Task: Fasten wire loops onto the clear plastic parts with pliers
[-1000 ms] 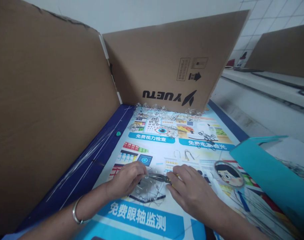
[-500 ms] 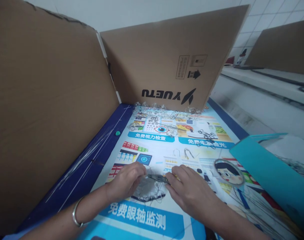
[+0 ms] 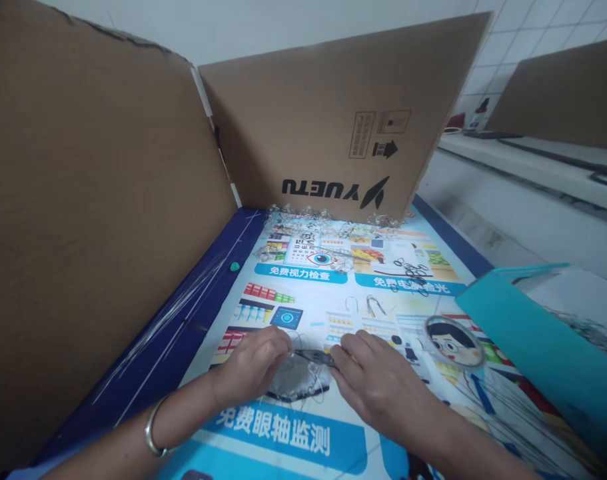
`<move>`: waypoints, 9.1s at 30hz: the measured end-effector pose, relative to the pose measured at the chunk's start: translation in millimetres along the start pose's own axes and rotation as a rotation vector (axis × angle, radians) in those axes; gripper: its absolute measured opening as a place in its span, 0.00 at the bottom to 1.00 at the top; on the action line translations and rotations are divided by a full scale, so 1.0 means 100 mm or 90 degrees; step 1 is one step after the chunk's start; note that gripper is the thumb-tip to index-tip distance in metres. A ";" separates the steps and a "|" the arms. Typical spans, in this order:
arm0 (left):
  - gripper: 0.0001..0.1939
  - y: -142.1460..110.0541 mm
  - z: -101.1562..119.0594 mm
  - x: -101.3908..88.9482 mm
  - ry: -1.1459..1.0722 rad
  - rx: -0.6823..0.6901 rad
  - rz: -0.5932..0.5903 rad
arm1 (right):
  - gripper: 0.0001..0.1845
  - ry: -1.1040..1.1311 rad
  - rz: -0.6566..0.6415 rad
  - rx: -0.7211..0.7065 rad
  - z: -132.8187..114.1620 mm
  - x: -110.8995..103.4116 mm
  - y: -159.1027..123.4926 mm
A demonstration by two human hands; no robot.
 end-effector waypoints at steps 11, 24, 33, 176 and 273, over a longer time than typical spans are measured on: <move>0.08 0.08 -0.08 -0.12 0.004 -0.077 0.075 | 0.10 0.052 0.108 0.120 0.24 -0.17 0.05; 0.07 0.05 -0.20 -0.21 0.049 -0.147 0.136 | 0.08 -0.003 -0.044 0.206 0.34 0.31 -0.08; 0.04 -0.03 -0.35 -0.07 0.058 -0.272 0.057 | 0.14 0.113 0.014 0.208 0.25 0.19 0.01; 0.16 0.11 -0.51 -0.06 -0.058 -0.287 -0.131 | 0.06 0.324 -0.114 0.248 0.31 0.54 0.59; 0.07 0.02 -0.50 -0.08 -0.006 -0.350 0.097 | 0.20 0.478 -0.011 0.508 0.31 0.67 0.53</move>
Point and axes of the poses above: each hand's wrist, its own y-axis towards the middle knuckle, its own x-axis out of the palm, z = x × y, the point moved 8 cm from there along y, towards the middle knuckle, and after that the axes turned 8 degrees about z, right-handed, at the moved point
